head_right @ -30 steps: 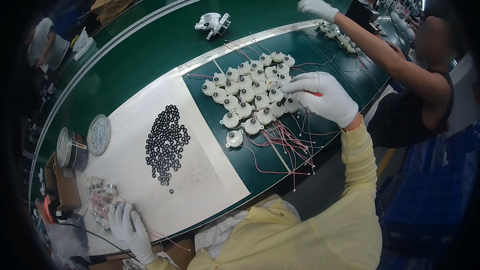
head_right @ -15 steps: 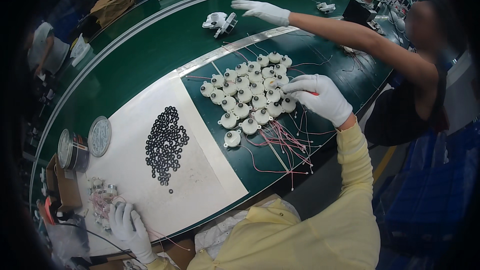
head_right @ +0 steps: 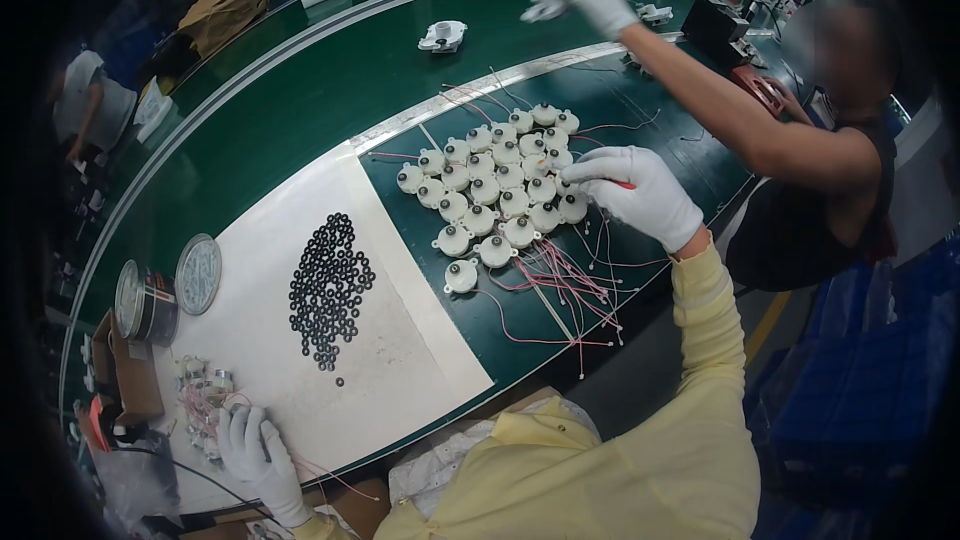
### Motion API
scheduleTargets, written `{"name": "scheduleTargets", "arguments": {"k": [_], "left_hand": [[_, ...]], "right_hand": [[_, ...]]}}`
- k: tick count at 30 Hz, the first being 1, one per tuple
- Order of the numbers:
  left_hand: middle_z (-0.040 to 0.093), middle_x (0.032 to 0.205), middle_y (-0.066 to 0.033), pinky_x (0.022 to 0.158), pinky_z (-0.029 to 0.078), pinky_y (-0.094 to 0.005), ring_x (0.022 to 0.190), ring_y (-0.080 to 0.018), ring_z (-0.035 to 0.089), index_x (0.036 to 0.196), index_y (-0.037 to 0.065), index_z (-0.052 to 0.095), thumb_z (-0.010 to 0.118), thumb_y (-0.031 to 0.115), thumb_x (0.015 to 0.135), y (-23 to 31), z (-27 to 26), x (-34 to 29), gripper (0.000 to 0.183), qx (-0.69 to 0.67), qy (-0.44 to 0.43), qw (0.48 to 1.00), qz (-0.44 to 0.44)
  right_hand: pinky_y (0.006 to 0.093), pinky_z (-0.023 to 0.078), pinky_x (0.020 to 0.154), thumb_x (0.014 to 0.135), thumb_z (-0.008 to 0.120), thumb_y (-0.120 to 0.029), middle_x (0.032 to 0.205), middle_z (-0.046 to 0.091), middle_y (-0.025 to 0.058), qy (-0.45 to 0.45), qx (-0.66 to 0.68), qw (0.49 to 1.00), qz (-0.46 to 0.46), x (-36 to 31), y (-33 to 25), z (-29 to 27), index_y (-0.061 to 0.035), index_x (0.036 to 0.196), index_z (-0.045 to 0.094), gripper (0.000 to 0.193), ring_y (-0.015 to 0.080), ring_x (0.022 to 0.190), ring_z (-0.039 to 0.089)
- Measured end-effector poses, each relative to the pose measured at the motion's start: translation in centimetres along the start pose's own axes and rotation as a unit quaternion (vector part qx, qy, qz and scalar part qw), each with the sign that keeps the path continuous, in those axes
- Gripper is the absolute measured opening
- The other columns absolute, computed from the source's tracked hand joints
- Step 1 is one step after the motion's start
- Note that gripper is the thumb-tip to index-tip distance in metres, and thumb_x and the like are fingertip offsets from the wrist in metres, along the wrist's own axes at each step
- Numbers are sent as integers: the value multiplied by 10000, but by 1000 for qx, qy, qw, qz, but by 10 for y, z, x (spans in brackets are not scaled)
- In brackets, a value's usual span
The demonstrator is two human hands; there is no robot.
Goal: The person assembles small white electronic components by hand, picking up metal washers and placing them onto the devices. They use a red-handled tool to apply a substance from a metal tin onto the components. The person handles the components one at a time, moving them between piles on the green workbench.
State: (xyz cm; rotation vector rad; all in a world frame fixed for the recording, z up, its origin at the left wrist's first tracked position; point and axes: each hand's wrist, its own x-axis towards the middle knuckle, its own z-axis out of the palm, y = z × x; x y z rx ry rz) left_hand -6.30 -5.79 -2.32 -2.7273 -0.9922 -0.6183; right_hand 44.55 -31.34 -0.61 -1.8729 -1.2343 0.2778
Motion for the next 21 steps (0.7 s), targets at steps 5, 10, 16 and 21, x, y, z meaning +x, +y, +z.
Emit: {"name": "scheduleTargets", "arguments": {"k": [5,10,16,21], "left_hand": [[682,1155,-181,1073,431,-558,1244,-464,562,1069,-6,698,629,58,918,1,2,-1,178,5,11,1000,2],[683,1157,-183,1076,431,-556,1244,-461,564,1062,-12,700,629,57,918,1,1,-1,175,-3,5,1000,-7],[684,1157,-185,1081,428,-557,1246,-459,565,1067,-16,702,627,56,919,0,1,-1,181,-2,9,1000,0],[685,1160,-186,1087,425,-559,1251,-459,563,1060,-17,703,630,57,920,0,2,-1,175,-6,13,1000,0]], "right_hand": [[286,553,754,855,640,52,1023,744,123,-18,-33,999,-28,-5,-3,-9,-4,1096,772,281,180,844,706],[277,540,739,885,653,28,1016,765,108,57,-10,998,21,-9,-1,-12,-15,1111,774,259,147,794,688],[264,538,790,888,650,32,1055,754,107,38,-33,998,30,2,7,-6,13,1131,761,268,136,883,694],[263,536,762,889,654,24,1046,752,103,8,-33,999,32,0,4,-11,2,1120,766,258,134,851,688]]}}
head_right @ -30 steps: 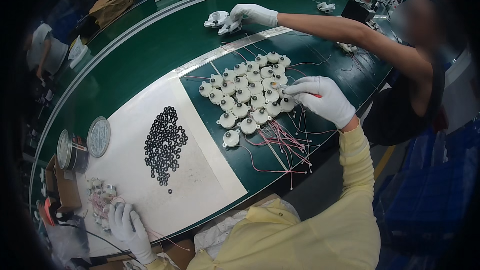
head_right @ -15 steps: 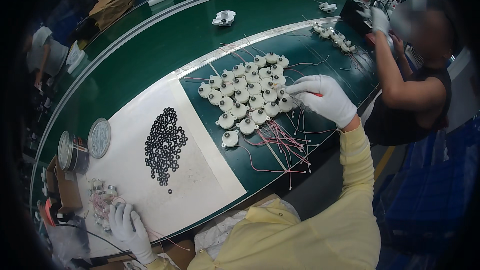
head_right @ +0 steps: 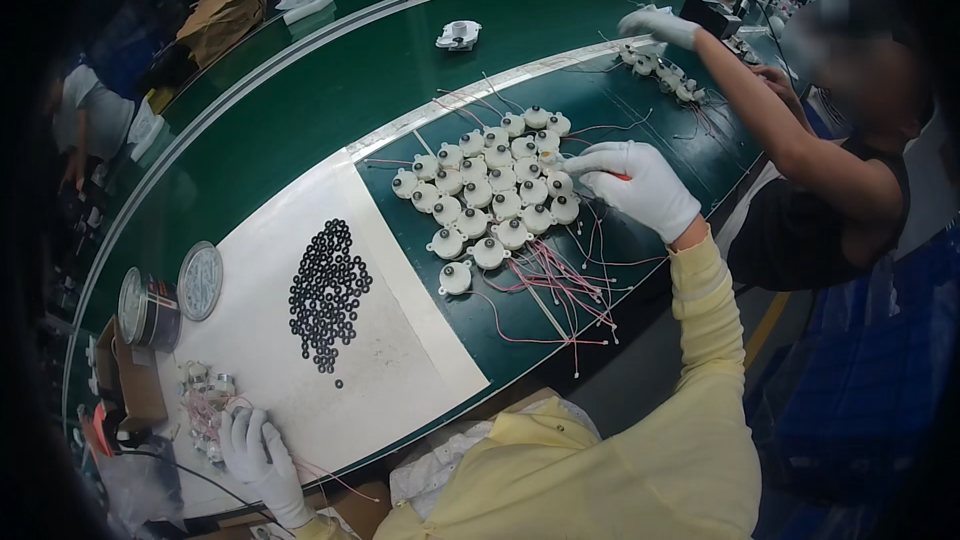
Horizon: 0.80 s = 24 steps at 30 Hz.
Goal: The person assembles small white electronic components by hand, picking up metal washers and placing them onto the devices. They use a red-handled tool to apply a substance from a metal tin onto the components. The person handles the components one at a time, moving them between piles on the green workbench.
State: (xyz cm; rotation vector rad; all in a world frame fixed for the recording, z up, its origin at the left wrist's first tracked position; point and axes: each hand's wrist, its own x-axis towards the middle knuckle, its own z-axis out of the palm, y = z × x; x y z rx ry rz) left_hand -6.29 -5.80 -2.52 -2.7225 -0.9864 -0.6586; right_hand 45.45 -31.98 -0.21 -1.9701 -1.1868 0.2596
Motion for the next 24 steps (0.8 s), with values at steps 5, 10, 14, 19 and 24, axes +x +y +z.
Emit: {"name": "scheduleTargets", "arguments": {"k": [5,10,14,19,24], "left_hand": [[685,1161,-186,1087,424,-558,1256,-456,563,1061,-18,704,640,60,920,-1,1,-1,173,-1,-5,1000,-7],[686,1162,-183,1085,426,-555,1257,-454,565,1063,-16,704,645,62,919,1,0,0,175,1,-2,1000,-6],[687,1164,-182,1083,428,-552,1255,-454,567,1065,-15,705,645,66,919,2,0,0,178,-1,3,1000,-6],[686,1156,-180,1025,454,-570,1193,-478,582,1075,15,701,635,96,910,-2,1,-1,195,5,8,1000,9],[688,1117,-171,1014,458,-568,1175,-466,595,1071,36,707,649,92,896,1,0,1,192,1,23,1000,11]], "right_hand": [[276,528,687,882,615,8,962,757,110,31,-9,999,-30,-4,1,-5,5,1096,771,264,145,729,673],[277,525,692,887,627,-8,968,761,109,13,-4,1000,18,5,-6,2,2,1094,772,252,144,734,672],[282,533,719,922,642,-32,990,766,126,12,-10,1000,-11,-3,-7,-4,-2,1110,769,228,149,764,682],[276,544,765,941,615,-23,1027,772,130,71,22,996,-58,-17,-5,-8,23,1204,728,290,147,812,688],[292,543,771,955,585,-7,1002,760,105,57,166,984,11,-24,-24,14,36,1175,709,257,145,848,683]]}}
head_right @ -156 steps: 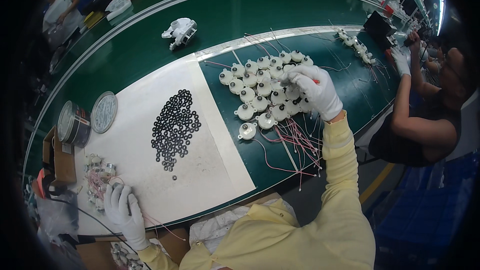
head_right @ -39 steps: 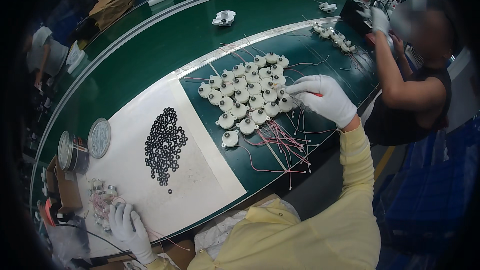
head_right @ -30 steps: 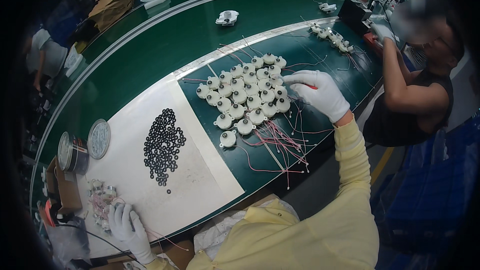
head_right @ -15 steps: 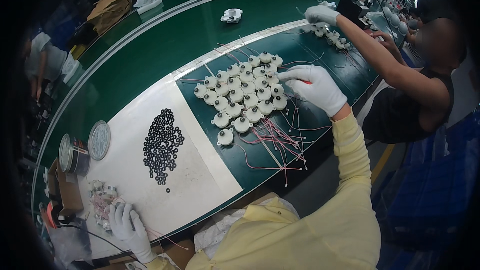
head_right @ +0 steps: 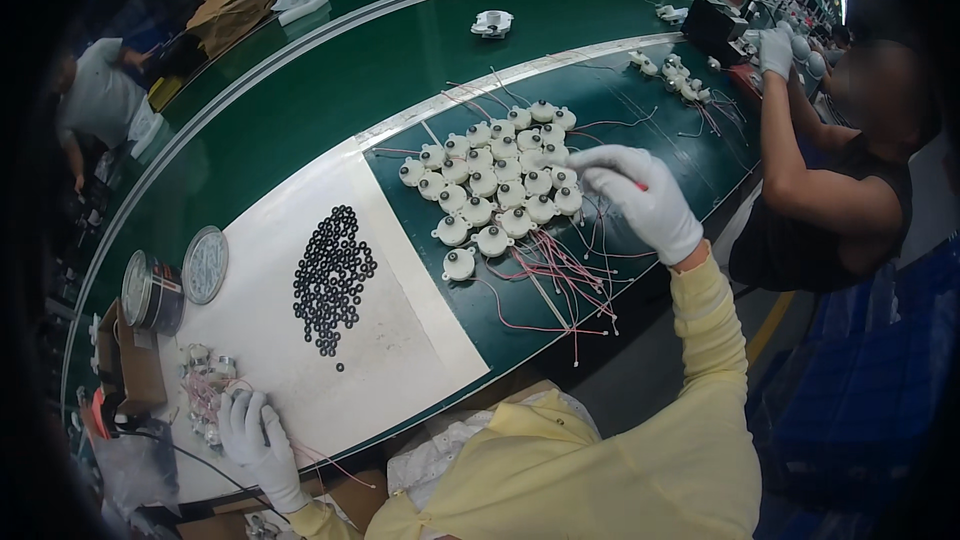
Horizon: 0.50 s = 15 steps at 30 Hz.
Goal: The person assembles small white electronic components by hand, picking up metal washers and placing them onto the devices. They use a red-handled tool to apply a substance from a metal tin onto the components. The person handles the components one at a time, moving them between piles on the green workbench.
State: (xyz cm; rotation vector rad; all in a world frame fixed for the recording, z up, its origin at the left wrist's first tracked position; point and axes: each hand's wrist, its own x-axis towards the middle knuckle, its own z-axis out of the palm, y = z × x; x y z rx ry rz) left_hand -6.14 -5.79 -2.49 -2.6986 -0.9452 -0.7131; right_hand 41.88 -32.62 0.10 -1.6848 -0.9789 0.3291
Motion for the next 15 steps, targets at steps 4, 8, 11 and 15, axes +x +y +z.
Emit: {"name": "scheduleTargets", "arguments": {"k": [4,8,11,15], "left_hand": [[691,1100,-158,1006,465,-556,1164,-454,604,1064,49,711,667,84,882,0,-1,0,191,1,10,1000,-2],[695,1096,-147,994,470,-546,1160,-440,608,1055,52,711,682,72,868,6,1,6,190,-28,28,999,1],[693,1084,-139,976,475,-545,1149,-433,612,1048,51,708,691,59,856,4,-1,5,193,-20,36,999,8],[693,1080,-139,977,477,-546,1139,-439,611,1051,54,712,695,65,853,2,-1,4,199,-28,25,999,1]], "right_hand": [[317,537,760,875,618,39,963,742,134,-37,-77,988,-131,-1,-11,36,17,1025,711,178,223,837,702],[351,542,782,820,611,60,950,751,135,-33,-113,969,-216,4,-10,57,1,999,713,214,289,847,705],[348,536,797,809,605,65,901,760,113,-40,-118,971,-202,3,-3,62,-4,994,723,230,277,854,710],[343,538,791,812,594,67,898,768,115,-45,-97,978,-179,5,-11,66,3,1021,740,263,264,842,719]]}}
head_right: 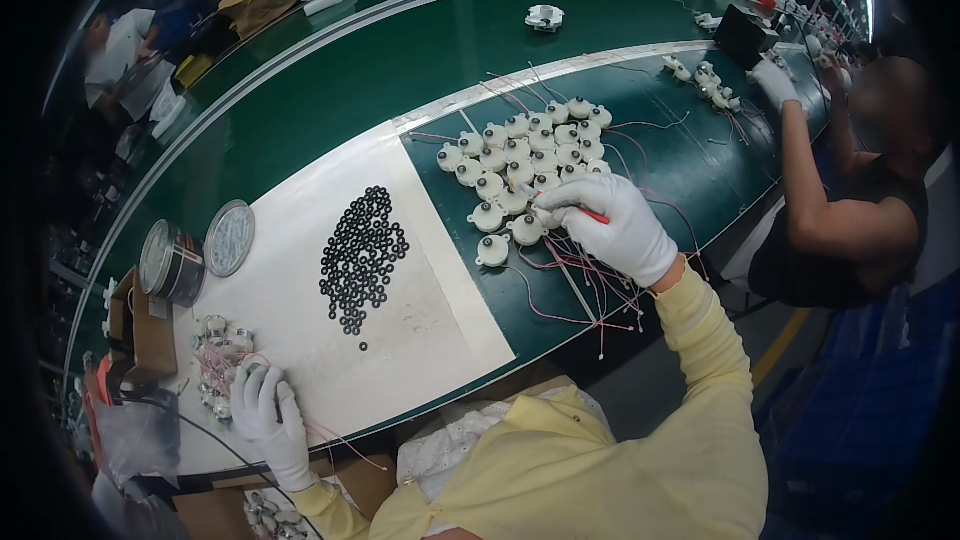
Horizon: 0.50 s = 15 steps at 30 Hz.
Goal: The person assembles small white electronic components by hand, picking up metal washers and placing them onto the devices. They use a red-handled tool to apply a substance from a metal tin onto the components. The person handles the components one at a time, moving them between piles on the green workbench.
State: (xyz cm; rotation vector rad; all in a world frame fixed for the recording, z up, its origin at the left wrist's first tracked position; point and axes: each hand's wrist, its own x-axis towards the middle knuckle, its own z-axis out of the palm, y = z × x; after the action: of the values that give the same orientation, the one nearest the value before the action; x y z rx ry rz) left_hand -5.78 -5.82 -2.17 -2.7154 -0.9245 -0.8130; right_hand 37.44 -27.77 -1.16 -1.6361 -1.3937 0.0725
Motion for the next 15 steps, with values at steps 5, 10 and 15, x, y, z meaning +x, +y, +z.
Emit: {"name": "scheduleTargets", "arguments": {"k": [5,10,15], "left_hand": [[693,1075,-140,974,478,-550,1136,-444,610,1052,55,713,697,66,852,1,2,-2,201,8,8,1000,2],[691,1072,-141,971,477,-553,1138,-442,611,1056,55,709,695,62,856,-1,3,-3,200,12,14,1000,7],[691,1071,-138,985,473,-555,1151,-440,611,1061,56,703,693,52,860,-2,3,-4,201,8,11,1000,5]], "right_hand": [[343,541,784,816,591,66,905,767,126,-1,1,1000,-3,0,2,1,9,1027,744,267,263,833,721],[362,536,775,800,624,31,895,753,116,-2,-65,997,-49,0,10,-1,-24,992,766,245,293,818,706],[395,535,752,769,665,6,874,734,121,-52,-62,997,-19,10,-1,-5,-69,938,789,223,315,824,697]]}}
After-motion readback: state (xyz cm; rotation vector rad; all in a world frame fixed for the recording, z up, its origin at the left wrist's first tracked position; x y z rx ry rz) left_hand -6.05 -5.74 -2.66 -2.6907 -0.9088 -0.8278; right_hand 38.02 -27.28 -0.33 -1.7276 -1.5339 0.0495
